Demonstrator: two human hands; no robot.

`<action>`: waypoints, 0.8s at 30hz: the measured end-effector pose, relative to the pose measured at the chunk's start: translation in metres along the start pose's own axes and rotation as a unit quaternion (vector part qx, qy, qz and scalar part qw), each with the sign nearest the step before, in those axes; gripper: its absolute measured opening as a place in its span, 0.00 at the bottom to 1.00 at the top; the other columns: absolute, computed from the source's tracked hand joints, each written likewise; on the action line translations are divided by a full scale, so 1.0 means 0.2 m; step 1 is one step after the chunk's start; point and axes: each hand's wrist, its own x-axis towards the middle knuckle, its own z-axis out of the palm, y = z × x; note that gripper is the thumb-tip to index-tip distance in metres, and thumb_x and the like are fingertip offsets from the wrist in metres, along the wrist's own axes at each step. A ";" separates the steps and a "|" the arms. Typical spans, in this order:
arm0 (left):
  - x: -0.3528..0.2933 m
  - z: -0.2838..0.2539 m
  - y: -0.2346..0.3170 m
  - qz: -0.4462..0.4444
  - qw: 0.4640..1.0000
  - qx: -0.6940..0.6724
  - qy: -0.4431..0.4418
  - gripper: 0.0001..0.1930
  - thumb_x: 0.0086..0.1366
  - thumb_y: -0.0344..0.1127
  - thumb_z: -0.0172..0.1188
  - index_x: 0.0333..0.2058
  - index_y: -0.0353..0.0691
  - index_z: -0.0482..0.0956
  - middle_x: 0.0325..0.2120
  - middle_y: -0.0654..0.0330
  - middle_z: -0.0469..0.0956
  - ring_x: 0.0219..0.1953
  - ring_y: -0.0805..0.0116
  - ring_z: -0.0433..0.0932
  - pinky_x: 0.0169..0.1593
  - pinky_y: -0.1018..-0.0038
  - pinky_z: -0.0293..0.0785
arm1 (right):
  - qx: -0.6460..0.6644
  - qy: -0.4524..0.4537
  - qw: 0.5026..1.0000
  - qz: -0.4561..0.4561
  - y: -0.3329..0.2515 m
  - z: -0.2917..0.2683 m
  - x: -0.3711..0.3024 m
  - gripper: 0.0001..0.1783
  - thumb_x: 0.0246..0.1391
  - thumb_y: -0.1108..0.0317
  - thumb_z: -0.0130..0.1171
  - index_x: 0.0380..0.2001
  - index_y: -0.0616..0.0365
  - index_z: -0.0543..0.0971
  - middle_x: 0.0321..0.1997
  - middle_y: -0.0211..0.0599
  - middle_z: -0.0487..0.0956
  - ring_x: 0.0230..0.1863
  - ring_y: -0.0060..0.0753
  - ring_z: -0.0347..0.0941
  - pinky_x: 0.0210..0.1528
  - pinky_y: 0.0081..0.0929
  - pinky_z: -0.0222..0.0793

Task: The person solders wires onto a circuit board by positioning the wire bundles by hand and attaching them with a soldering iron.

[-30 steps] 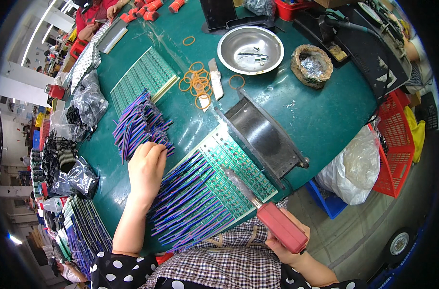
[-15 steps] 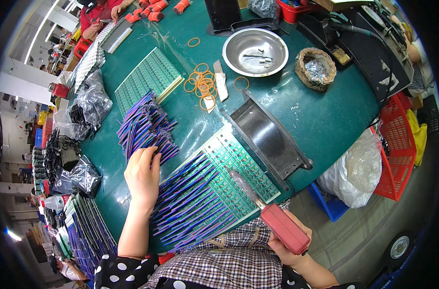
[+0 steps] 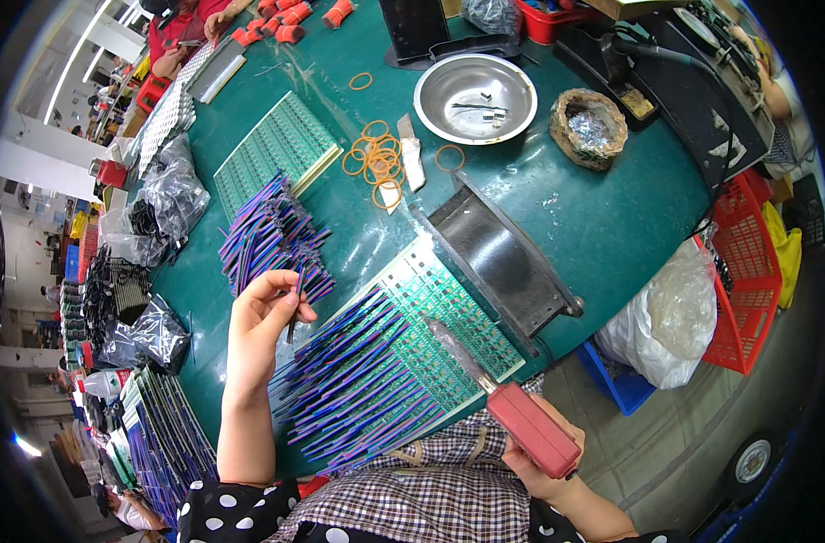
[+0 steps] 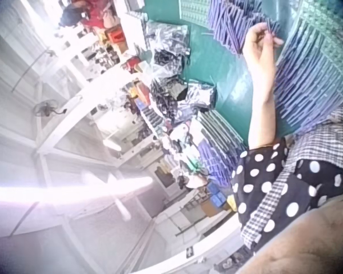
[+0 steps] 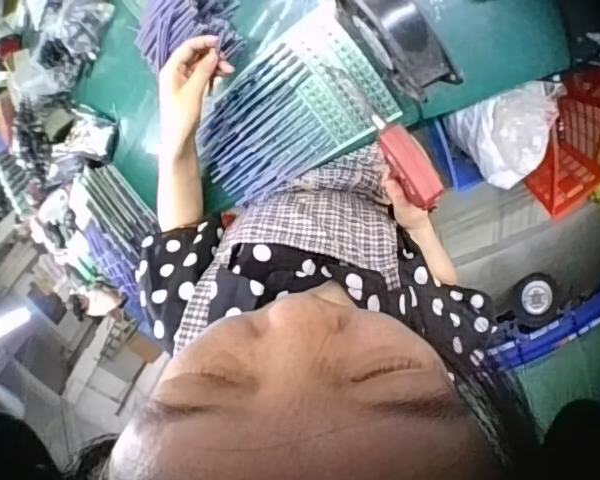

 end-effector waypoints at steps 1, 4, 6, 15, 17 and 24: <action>0.00 0.00 0.00 0.000 1.000 0.000 0.000 0.08 0.66 0.26 0.53 0.43 0.31 0.74 0.33 0.59 0.75 0.30 0.77 0.75 0.35 0.82 0.70 | 0.000 0.000 1.000 0.000 0.01 -0.01 -0.01 0.36 0.44 0.67 0.70 0.54 0.75 0.68 0.41 0.48 0.80 0.31 0.28 0.79 0.35 0.24 0.76; 0.01 0.02 0.02 -0.007 1.000 0.000 0.007 0.07 0.66 0.27 0.52 0.42 0.33 0.74 0.30 0.60 0.76 0.25 0.80 0.70 0.29 0.85 0.65 | -0.145 0.006 0.989 -0.029 0.04 -0.02 -0.03 0.31 0.43 0.68 0.68 0.51 0.70 0.72 0.42 0.49 0.80 0.35 0.36 0.80 0.39 0.26 0.77; 0.01 0.05 0.03 -0.038 0.999 0.010 -0.012 0.07 0.66 0.27 0.53 0.41 0.34 0.74 0.25 0.61 0.76 0.20 0.81 0.66 0.25 0.85 0.61 | -0.156 0.033 0.987 -0.011 0.05 -0.01 -0.05 0.28 0.43 0.66 0.69 0.49 0.67 0.75 0.43 0.49 0.80 0.39 0.41 0.81 0.42 0.28 0.77; -0.08 0.31 0.09 0.077 0.945 0.291 -0.129 0.04 0.58 0.24 0.61 0.33 0.32 0.77 0.27 0.62 0.76 0.29 0.77 0.76 0.33 0.81 0.71 | -0.100 0.016 0.994 -0.033 -0.01 -0.01 -0.02 0.38 0.43 0.61 0.72 0.53 0.72 0.70 0.41 0.44 0.81 0.28 0.27 0.79 0.33 0.22 0.75; -0.09 0.36 0.03 0.198 0.899 0.372 -0.118 0.06 0.55 0.23 0.61 0.33 0.33 0.78 0.26 0.57 0.75 0.27 0.65 0.76 0.31 0.73 0.72 | -0.017 0.028 0.999 -0.016 -0.02 -0.01 -0.01 0.40 0.43 0.62 0.73 0.55 0.73 0.68 0.40 0.42 0.81 0.26 0.23 0.78 0.33 0.20 0.74; -0.14 0.38 -0.12 0.395 0.736 0.539 -0.107 0.14 0.48 0.23 0.63 0.37 0.29 0.78 0.31 0.54 0.74 0.28 0.61 0.75 0.30 0.72 0.74 | -0.018 0.004 1.000 0.000 -0.02 -0.03 -0.01 0.40 0.44 0.61 0.72 0.55 0.75 0.67 0.32 0.35 0.80 0.26 0.21 0.77 0.31 0.19 0.73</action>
